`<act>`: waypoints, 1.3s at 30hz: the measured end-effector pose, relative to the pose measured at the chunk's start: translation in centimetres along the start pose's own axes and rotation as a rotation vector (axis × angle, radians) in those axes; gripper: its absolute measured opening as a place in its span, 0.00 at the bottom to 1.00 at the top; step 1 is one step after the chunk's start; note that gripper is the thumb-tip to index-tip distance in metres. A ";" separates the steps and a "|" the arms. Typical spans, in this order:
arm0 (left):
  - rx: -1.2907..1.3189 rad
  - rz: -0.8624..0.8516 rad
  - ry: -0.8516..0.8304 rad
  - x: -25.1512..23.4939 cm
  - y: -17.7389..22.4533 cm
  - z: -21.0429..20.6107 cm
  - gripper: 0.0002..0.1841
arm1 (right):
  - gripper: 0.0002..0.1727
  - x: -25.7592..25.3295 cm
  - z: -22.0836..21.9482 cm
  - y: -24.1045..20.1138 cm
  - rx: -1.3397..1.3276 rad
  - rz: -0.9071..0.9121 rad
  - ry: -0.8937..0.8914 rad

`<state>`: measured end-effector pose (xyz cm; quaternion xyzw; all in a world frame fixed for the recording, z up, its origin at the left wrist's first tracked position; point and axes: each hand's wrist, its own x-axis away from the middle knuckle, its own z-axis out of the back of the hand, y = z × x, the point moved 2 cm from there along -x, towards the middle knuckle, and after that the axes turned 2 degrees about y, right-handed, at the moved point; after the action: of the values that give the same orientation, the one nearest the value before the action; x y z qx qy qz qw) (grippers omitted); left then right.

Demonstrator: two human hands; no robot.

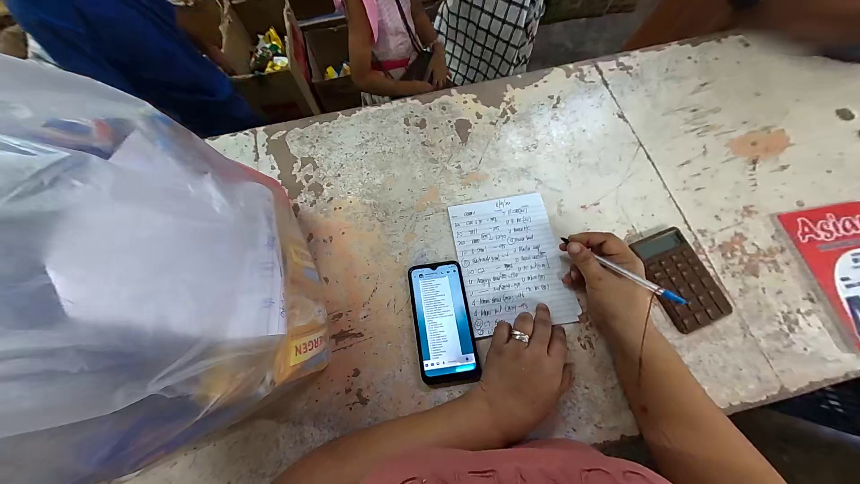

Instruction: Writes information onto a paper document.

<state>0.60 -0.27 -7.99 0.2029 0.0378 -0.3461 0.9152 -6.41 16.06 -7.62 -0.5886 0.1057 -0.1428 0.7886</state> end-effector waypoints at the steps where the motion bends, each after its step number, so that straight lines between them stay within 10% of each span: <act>1: 0.007 0.003 -0.008 0.0 0.0 0.0 0.26 | 0.06 0.0 0.0 0.0 0.005 -0.003 -0.005; 39: 0.050 0.032 -0.148 -0.3 -0.4 -0.3 0.46 | 0.17 0.7 -1.7 0.1 0.111 0.306 -0.075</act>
<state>0.14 -0.24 -8.35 0.2004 -0.0418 -0.3461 0.9156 -6.37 14.29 -8.24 -0.5259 0.1566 -0.0047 0.8360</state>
